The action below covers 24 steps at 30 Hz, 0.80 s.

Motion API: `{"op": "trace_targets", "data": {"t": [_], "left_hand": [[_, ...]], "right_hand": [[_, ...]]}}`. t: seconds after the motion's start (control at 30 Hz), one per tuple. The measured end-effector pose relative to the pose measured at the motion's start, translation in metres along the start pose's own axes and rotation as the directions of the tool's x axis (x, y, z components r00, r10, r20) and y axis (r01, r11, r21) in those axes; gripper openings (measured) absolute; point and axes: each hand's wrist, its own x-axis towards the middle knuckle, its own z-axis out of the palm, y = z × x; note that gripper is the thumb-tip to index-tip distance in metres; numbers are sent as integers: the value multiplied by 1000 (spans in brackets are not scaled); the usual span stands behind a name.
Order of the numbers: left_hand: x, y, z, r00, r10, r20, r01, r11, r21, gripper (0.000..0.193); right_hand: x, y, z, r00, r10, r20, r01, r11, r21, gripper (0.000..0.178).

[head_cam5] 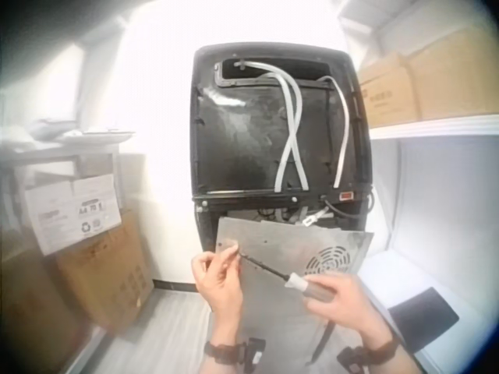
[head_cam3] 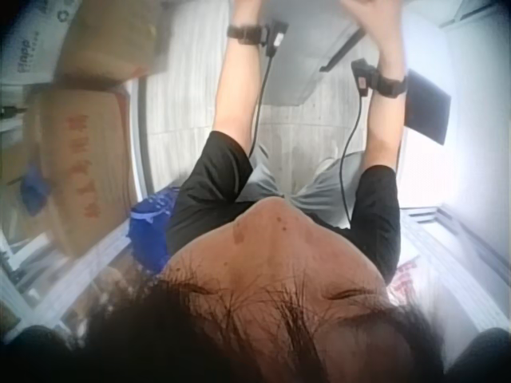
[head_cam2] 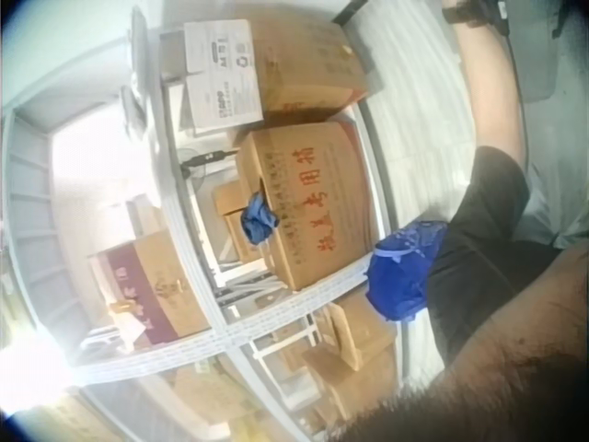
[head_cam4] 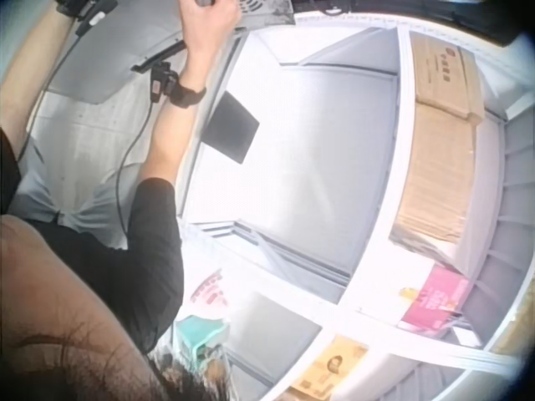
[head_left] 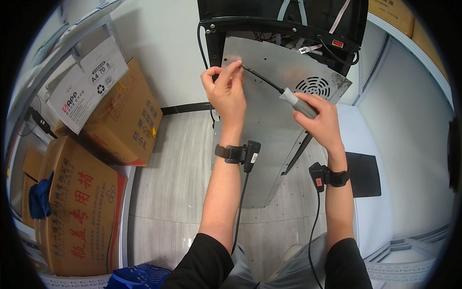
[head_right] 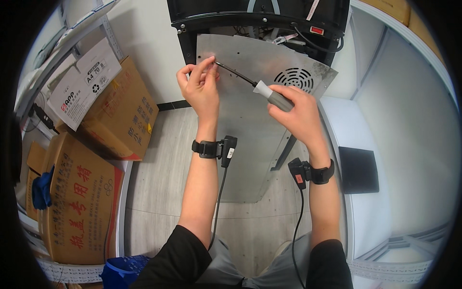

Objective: The person uses a screwdriver to tighten screws on the back panel of a black electronic device, then attaches a metal backplate and secures it with additional screws. The person also handles internal tubing and wires during the process.

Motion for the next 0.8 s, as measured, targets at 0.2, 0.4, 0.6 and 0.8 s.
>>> {"op": "trace_targets", "data": {"t": [0.2, 0.4, 0.6, 0.8], "left_hand": [[1, -2, -2, 999, 30, 30, -30, 1000, -2, 18], [2, -1, -5, 998, -6, 55, 4, 1000, 20, 13], [2, 0, -5, 998, -4, 59, 2, 1000, 24, 14], [2, -2, -7, 997, 21, 80, -23, 999, 27, 14]], "right_hand": [[1, 0, -2, 999, -39, -3, 39, 997, -61, 33], [1, 1, -3, 999, -31, -30, 29, 998, -59, 33], [1, 1, -4, 998, -54, -43, 51, 995, -84, 34], [2, -1, -5, 997, -54, -57, 51, 997, -66, 33]]}}
